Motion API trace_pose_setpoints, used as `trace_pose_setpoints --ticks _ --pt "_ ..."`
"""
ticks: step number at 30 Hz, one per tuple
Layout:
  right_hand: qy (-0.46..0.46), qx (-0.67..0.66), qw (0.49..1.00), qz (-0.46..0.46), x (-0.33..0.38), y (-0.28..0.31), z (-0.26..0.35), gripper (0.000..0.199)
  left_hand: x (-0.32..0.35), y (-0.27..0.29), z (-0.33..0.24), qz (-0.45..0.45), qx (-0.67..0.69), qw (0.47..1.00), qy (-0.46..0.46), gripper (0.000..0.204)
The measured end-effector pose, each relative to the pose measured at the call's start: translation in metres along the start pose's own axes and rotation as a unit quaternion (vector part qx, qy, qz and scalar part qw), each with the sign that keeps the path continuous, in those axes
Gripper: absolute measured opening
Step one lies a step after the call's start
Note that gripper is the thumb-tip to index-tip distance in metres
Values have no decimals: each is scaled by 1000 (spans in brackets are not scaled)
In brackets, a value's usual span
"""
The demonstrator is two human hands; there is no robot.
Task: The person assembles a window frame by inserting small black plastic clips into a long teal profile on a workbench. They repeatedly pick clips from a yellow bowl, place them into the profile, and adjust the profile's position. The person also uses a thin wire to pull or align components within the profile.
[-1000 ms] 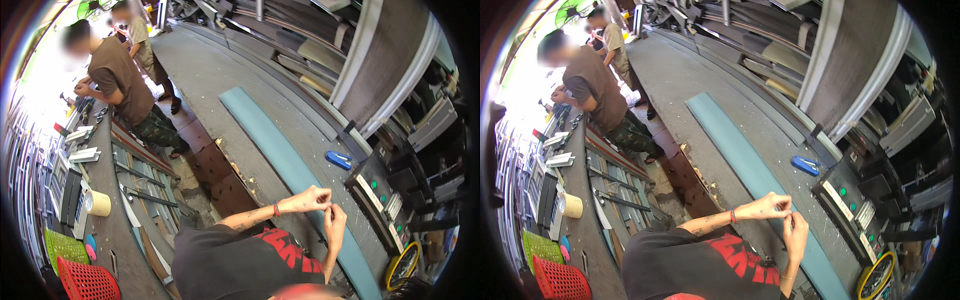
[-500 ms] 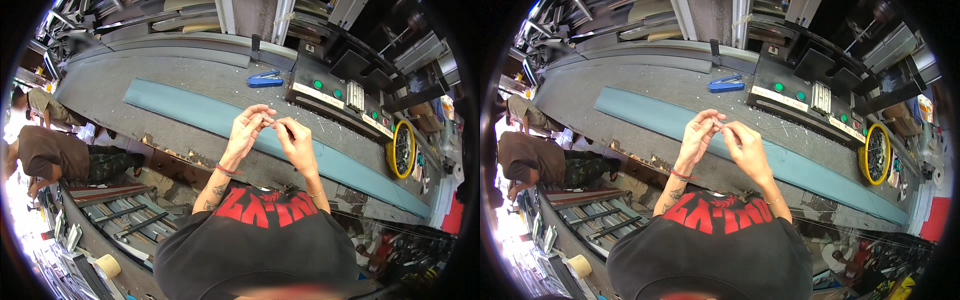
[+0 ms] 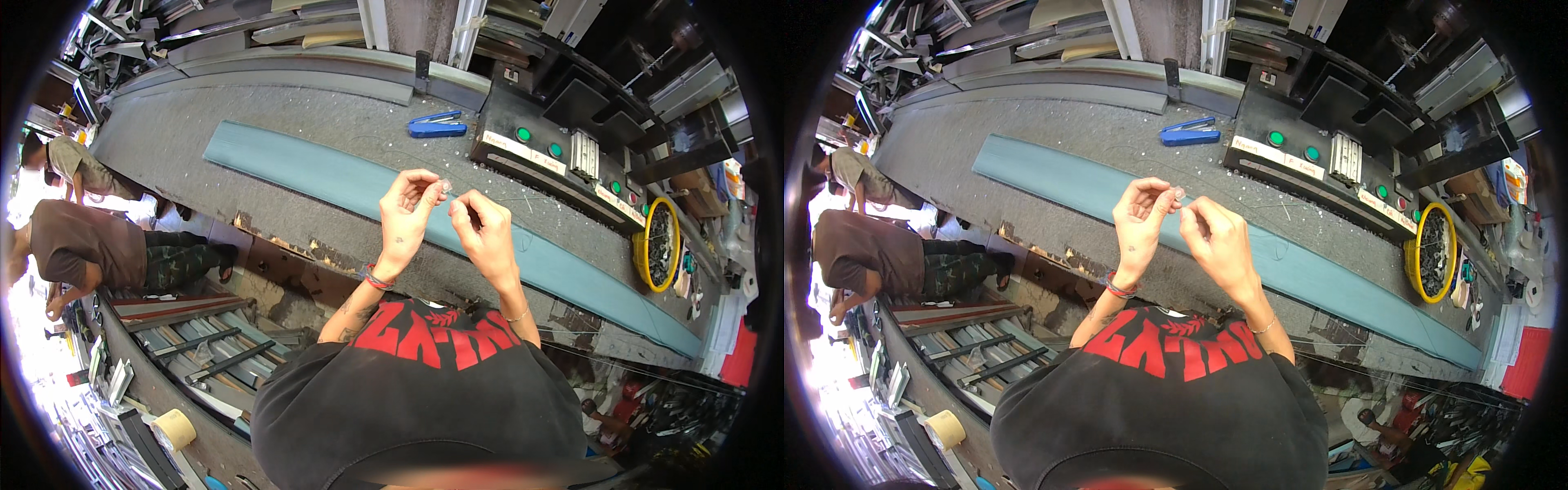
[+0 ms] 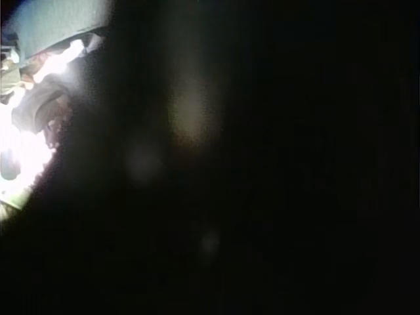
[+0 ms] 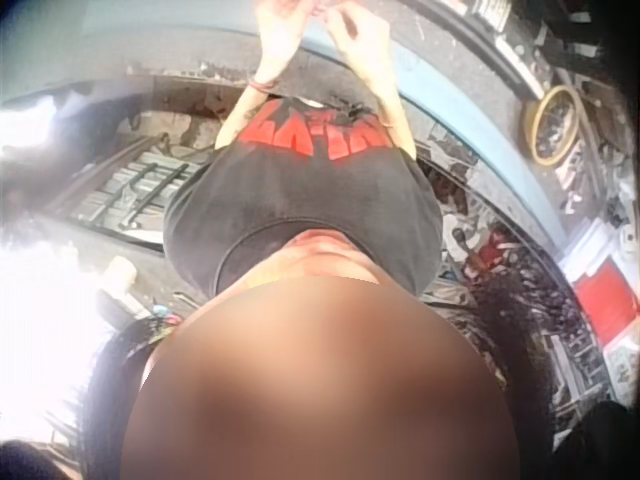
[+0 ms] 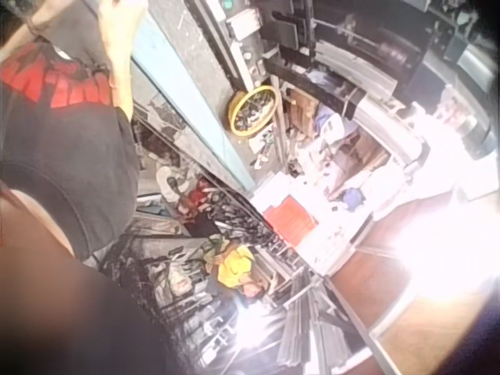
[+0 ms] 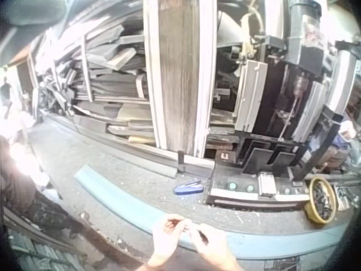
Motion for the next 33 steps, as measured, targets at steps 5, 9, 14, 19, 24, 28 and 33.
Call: trace_pose_setpoints --ticks 5,9,14,19,24,28,33 --pt "-4 19 1000 0 -2 -1 -2 16 2 0 -4 3 -40 998 -43 16" --pt "-17 33 999 3 -3 -1 -4 17 3 -1 -3 17 -75 995 -57 17" --pt "-15 33 999 2 -3 -2 -2 17 2 -2 -2 26 -87 994 -56 18" --pt "-7 40 999 -1 -3 -2 -2 17 1 -2 0 26 -89 995 -46 18" --pt "-3 47 999 -4 -3 -2 -4 17 0 -2 5 30 -87 996 -19 18" --pt "-13 46 999 -7 -5 -3 -9 17 0 -2 3 24 -79 995 -47 17" --pt "-1 60 998 -6 -6 -4 -10 17 1 -1 -2 19 -81 992 -93 15"
Point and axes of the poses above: each hand's wrist, its own x-axis away from the middle knuckle, its own y-axis out of the back of the hand, z = x × y, the point moved 7 cm from there along -x, towards the middle knuckle, and after that the axes turned 15 degrees about -z, right-handed, at the moved point
